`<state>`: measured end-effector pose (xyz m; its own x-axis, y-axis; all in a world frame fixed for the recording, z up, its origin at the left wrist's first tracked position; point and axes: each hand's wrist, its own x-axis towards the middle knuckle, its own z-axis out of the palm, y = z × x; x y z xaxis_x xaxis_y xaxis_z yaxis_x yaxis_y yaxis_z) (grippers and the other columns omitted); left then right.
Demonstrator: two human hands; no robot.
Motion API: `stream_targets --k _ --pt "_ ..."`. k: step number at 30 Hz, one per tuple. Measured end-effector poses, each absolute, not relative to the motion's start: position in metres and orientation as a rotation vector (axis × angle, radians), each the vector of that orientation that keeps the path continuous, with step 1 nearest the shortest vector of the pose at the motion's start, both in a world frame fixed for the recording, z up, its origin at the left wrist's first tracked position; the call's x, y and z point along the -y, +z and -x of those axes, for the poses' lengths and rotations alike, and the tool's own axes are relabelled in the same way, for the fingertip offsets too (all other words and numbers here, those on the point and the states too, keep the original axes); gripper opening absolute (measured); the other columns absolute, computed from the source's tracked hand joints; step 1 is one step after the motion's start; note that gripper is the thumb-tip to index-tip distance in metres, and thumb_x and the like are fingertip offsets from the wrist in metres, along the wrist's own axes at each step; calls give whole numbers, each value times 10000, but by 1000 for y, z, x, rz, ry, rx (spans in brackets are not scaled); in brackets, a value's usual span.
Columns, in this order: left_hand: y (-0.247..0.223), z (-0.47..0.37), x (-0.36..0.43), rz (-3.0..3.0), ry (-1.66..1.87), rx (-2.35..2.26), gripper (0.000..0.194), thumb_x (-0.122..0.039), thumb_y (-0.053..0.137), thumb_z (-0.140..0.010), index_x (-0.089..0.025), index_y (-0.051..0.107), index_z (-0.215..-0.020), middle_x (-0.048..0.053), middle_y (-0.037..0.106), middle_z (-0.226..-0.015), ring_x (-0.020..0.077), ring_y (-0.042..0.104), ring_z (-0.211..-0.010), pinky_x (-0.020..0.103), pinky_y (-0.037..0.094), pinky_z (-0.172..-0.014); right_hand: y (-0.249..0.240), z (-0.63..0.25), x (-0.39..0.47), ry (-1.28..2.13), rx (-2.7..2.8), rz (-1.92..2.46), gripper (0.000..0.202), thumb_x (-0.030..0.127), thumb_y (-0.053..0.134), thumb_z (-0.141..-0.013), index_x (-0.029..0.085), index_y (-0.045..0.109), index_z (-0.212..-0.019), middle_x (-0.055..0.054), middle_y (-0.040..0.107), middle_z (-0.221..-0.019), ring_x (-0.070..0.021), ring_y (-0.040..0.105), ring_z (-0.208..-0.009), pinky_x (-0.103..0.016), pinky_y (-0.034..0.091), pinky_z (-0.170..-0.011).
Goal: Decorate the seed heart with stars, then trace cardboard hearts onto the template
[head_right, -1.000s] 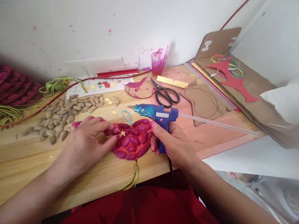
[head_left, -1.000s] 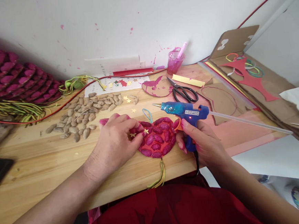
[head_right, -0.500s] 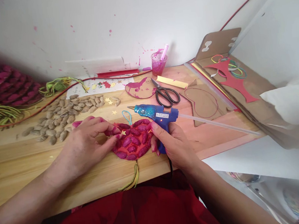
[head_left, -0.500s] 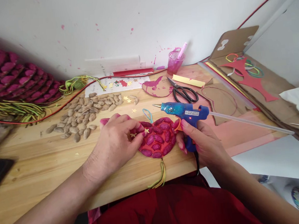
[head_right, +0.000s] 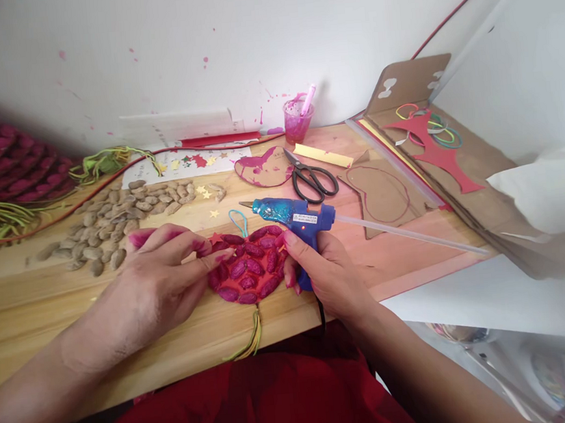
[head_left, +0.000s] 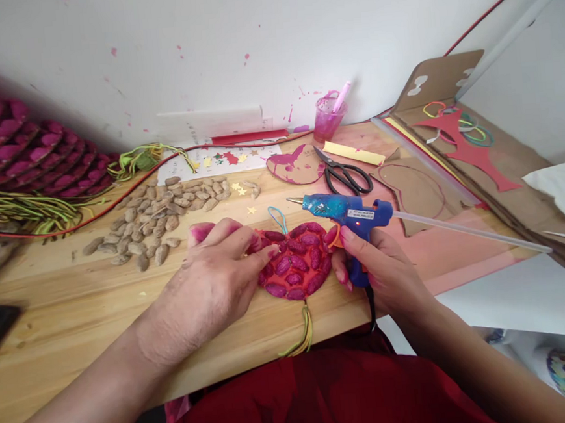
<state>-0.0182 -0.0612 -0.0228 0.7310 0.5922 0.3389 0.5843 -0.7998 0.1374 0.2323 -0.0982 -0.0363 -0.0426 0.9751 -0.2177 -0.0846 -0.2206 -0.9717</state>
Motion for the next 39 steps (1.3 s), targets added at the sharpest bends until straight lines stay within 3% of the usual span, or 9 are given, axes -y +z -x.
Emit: stream_targets --k 15,23,30,35,39 --pt "-22 18 62 -2929 566 -964 232 -142 520 -976 -205 722 -1071 73 642 -935 230 530 -910 370 434 -796 -37 -233 99 1420 1072 1304 416 563 632 -937 190 648 -752 14 602 -531 -106 498 -456 -231 373 -461" --pt "-19 17 61 -2911 537 -987 227 -125 528 -957 -213 736 -986 66 636 -922 224 514 -886 371 427 -772 -37 -233 99 1409 1099 1333 468 598 624 -927 197 615 -687 6 592 -534 -113 478 -471 -243 354 -469" --pt "-15 25 55 -2904 635 -1143 234 -146 566 -955 -254 749 -1050 53 674 -948 223 553 -912 423 387 -825 -41 -235 99 1444 1073 1320 499 597 631 -923 188 591 -640 -2 589 -549 -105 470 -479 -242 338 -469" --pt "-9 52 29 -2831 720 -1635 176 -249 601 -945 -238 747 -848 54 674 -846 255 582 -903 426 350 -779 -43 -237 99 1454 1083 1329 522 614 611 -927 187 600 -627 -8 579 -549 -111 475 -483 -244 340 -461" --pt "-12 60 11 -2831 604 -1620 208 -265 596 -938 -232 720 -774 46 680 -817 248 581 -880 406 345 -760 -41 -237 98 1444 1095 1328 510 621 623 -914 187 614 -647 -9 580 -537 -112 465 -474 -245 331 -456"
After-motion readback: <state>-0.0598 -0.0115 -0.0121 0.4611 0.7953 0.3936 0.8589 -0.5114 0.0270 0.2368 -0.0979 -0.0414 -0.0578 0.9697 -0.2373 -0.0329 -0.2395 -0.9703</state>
